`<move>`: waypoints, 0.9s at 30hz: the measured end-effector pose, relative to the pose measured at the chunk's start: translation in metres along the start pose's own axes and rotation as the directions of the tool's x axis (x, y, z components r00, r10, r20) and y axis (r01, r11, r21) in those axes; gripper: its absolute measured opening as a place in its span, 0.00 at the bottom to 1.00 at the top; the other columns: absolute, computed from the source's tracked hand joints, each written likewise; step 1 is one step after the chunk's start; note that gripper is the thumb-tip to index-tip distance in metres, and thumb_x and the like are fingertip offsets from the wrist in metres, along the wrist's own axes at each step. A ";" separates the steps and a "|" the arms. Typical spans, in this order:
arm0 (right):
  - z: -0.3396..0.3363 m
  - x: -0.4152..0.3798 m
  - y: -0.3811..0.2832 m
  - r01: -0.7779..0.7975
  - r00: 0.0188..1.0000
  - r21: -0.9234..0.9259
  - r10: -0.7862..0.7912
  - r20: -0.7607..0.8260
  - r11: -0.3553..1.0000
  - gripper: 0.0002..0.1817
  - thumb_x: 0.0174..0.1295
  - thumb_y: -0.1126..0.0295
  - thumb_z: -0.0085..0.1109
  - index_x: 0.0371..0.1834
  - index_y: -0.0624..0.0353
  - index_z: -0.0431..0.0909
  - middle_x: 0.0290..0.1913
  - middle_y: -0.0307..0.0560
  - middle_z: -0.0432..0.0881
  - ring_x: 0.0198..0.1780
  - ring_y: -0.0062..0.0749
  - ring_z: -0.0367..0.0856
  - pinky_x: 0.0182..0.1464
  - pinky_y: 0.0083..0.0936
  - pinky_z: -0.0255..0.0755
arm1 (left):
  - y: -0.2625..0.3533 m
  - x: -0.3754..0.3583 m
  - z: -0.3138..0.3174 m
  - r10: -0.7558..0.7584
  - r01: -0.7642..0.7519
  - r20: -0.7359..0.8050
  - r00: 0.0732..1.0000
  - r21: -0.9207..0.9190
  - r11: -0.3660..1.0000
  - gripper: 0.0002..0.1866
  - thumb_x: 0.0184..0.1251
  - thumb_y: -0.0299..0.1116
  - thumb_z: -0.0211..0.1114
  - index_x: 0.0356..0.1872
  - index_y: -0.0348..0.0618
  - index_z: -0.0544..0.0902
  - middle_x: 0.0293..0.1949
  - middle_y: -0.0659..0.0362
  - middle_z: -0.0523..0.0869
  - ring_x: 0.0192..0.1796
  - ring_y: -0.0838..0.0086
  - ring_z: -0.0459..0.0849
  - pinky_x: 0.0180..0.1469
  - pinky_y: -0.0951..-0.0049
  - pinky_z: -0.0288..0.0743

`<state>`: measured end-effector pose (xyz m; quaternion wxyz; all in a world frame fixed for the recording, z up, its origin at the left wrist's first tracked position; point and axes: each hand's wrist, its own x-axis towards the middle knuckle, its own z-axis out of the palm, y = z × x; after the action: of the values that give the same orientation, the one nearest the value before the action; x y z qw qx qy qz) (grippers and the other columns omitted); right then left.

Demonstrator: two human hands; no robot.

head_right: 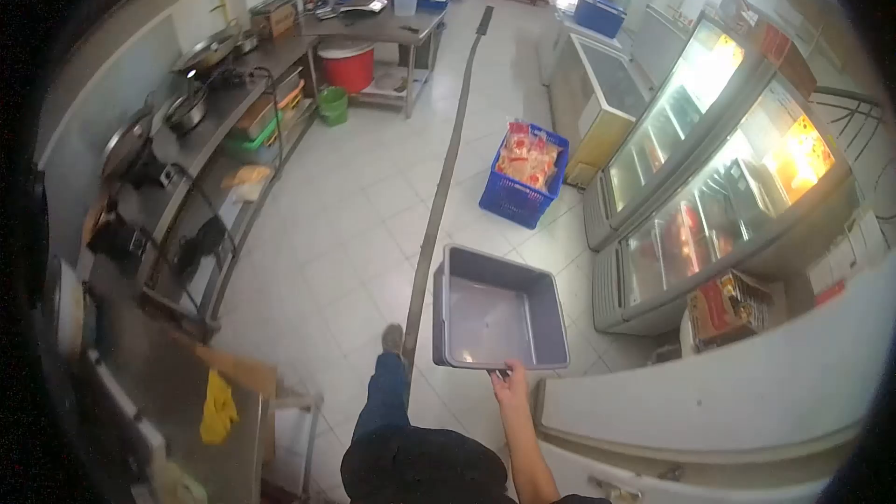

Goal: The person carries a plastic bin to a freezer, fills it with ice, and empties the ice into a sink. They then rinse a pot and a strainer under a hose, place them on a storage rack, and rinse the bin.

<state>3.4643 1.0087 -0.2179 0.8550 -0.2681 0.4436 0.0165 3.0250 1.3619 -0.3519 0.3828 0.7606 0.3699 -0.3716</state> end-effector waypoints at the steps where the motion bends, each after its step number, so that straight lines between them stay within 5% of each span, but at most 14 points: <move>1: 0.018 0.019 -0.003 -0.010 0.998 0.043 0.013 -0.057 0.999 0.17 0.53 0.74 0.56 0.47 0.61 0.68 0.50 0.59 0.70 0.51 0.48 0.75 0.51 0.39 0.79 | 0.025 0.021 -0.017 0.006 -0.006 0.011 1.000 0.014 1.000 0.29 0.66 0.54 0.46 0.33 0.35 0.83 0.35 0.40 0.83 0.44 0.48 0.82 0.51 0.52 0.72; 4: 0.080 0.060 -0.008 -0.005 0.992 0.159 0.026 -0.126 0.987 0.16 0.52 0.75 0.56 0.45 0.62 0.69 0.49 0.59 0.72 0.53 0.51 0.74 0.51 0.40 0.80 | 0.102 0.108 -0.091 0.085 -0.086 0.022 0.996 0.088 0.992 0.28 0.67 0.53 0.46 0.32 0.35 0.83 0.34 0.40 0.83 0.43 0.48 0.83 0.50 0.52 0.72; 8: 0.168 0.077 -0.037 -0.048 0.957 0.221 0.109 -0.269 0.974 0.18 0.49 0.75 0.58 0.46 0.61 0.70 0.50 0.59 0.72 0.51 0.55 0.74 0.46 0.38 0.83 | 0.241 0.292 -0.231 0.408 -0.391 0.047 0.912 0.398 0.830 0.28 0.67 0.52 0.45 0.31 0.36 0.83 0.32 0.41 0.84 0.41 0.49 0.83 0.50 0.52 0.72; 10: 0.185 0.108 -0.047 -0.049 0.950 0.297 0.136 -0.281 0.954 0.19 0.48 0.74 0.59 0.46 0.61 0.70 0.50 0.58 0.73 0.51 0.57 0.74 0.45 0.36 0.83 | 0.350 0.372 -0.306 0.245 -0.233 -0.171 0.954 0.086 0.969 0.27 0.69 0.50 0.42 0.23 0.42 0.81 0.17 0.52 0.81 0.26 0.59 0.84 0.42 0.55 0.75; 11: 0.193 0.129 -0.052 -0.062 0.946 0.354 0.168 -0.277 0.933 0.20 0.47 0.74 0.59 0.47 0.60 0.70 0.50 0.57 0.73 0.51 0.58 0.74 0.44 0.34 0.83 | 0.418 0.382 -0.349 0.200 -0.238 -0.263 0.944 -0.121 0.964 0.16 0.64 0.44 0.55 0.30 0.41 0.79 0.21 0.57 0.78 0.21 0.70 0.78 0.23 0.66 0.73; 12: 0.208 0.139 -0.058 -0.035 0.953 0.295 0.121 -0.277 0.955 0.24 0.47 0.72 0.60 0.51 0.58 0.69 0.53 0.59 0.70 0.52 0.62 0.73 0.41 0.30 0.84 | 0.467 0.421 -0.383 0.310 -0.338 -0.342 0.887 -0.026 0.941 0.14 0.64 0.43 0.57 0.32 0.40 0.78 0.22 0.58 0.79 0.23 0.71 0.78 0.22 0.67 0.73; 13: 0.220 0.160 -0.064 -0.030 0.954 0.313 0.121 -0.275 0.949 0.24 0.47 0.72 0.60 0.51 0.58 0.69 0.53 0.59 0.70 0.52 0.62 0.73 0.41 0.30 0.84 | 0.525 0.445 -0.413 0.274 -0.336 -0.472 0.838 -0.051 0.940 0.20 0.66 0.47 0.54 0.34 0.37 0.81 0.31 0.48 0.84 0.37 0.59 0.83 0.44 0.60 0.74; 19: 0.324 0.323 -0.135 0.053 0.942 0.351 0.069 -0.327 0.935 0.28 0.49 0.69 0.57 0.56 0.57 0.66 0.58 0.62 0.64 0.57 0.65 0.68 0.42 0.27 0.82 | 0.818 0.470 -0.521 0.507 -0.635 -0.568 0.648 -0.036 0.771 0.16 0.65 0.41 0.60 0.39 0.36 0.81 0.36 0.46 0.85 0.40 0.58 0.83 0.43 0.62 0.74; 22: 0.365 0.445 -0.185 0.151 0.973 0.414 -0.062 -0.221 0.898 0.25 0.50 0.72 0.55 0.55 0.57 0.68 0.56 0.56 0.68 0.56 0.59 0.70 0.44 0.29 0.82 | 0.851 0.534 -0.505 0.519 -0.560 -0.520 0.679 0.090 0.824 0.15 0.66 0.40 0.59 0.37 0.36 0.80 0.34 0.47 0.85 0.38 0.58 0.84 0.43 0.62 0.75; 24: 0.412 0.474 -0.210 0.276 0.954 0.382 -0.204 -0.218 0.882 0.24 0.51 0.74 0.54 0.55 0.55 0.69 0.55 0.53 0.70 0.56 0.52 0.71 0.51 0.33 0.78 | 0.854 0.547 -0.478 0.458 -0.443 -0.296 0.838 0.118 0.889 0.18 0.68 0.43 0.55 0.41 0.36 0.81 0.38 0.46 0.85 0.42 0.55 0.84 0.48 0.60 0.76; 25: 0.455 0.484 -0.237 0.330 0.935 0.359 -0.251 -0.249 0.873 0.23 0.52 0.75 0.54 0.54 0.54 0.69 0.54 0.52 0.71 0.57 0.49 0.71 0.55 0.35 0.76 | 0.810 0.609 -0.456 0.761 -0.578 -0.151 0.631 0.562 0.591 0.22 0.69 0.47 0.51 0.45 0.38 0.81 0.41 0.46 0.85 0.44 0.54 0.84 0.52 0.57 0.74; 27: 0.488 0.542 -0.281 0.321 0.947 0.460 -0.276 -0.164 0.828 0.21 0.53 0.75 0.54 0.52 0.54 0.70 0.54 0.51 0.71 0.58 0.45 0.70 0.59 0.38 0.72 | 0.821 0.587 -0.416 0.404 -0.384 0.062 0.913 0.465 0.797 0.20 0.67 0.48 0.53 0.44 0.42 0.83 0.43 0.49 0.85 0.47 0.53 0.83 0.54 0.56 0.74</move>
<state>4.2331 0.8852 -0.2834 0.8656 -0.1140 0.4245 -0.2399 4.1020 1.5261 -0.4185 0.2494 0.8975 0.1106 -0.3464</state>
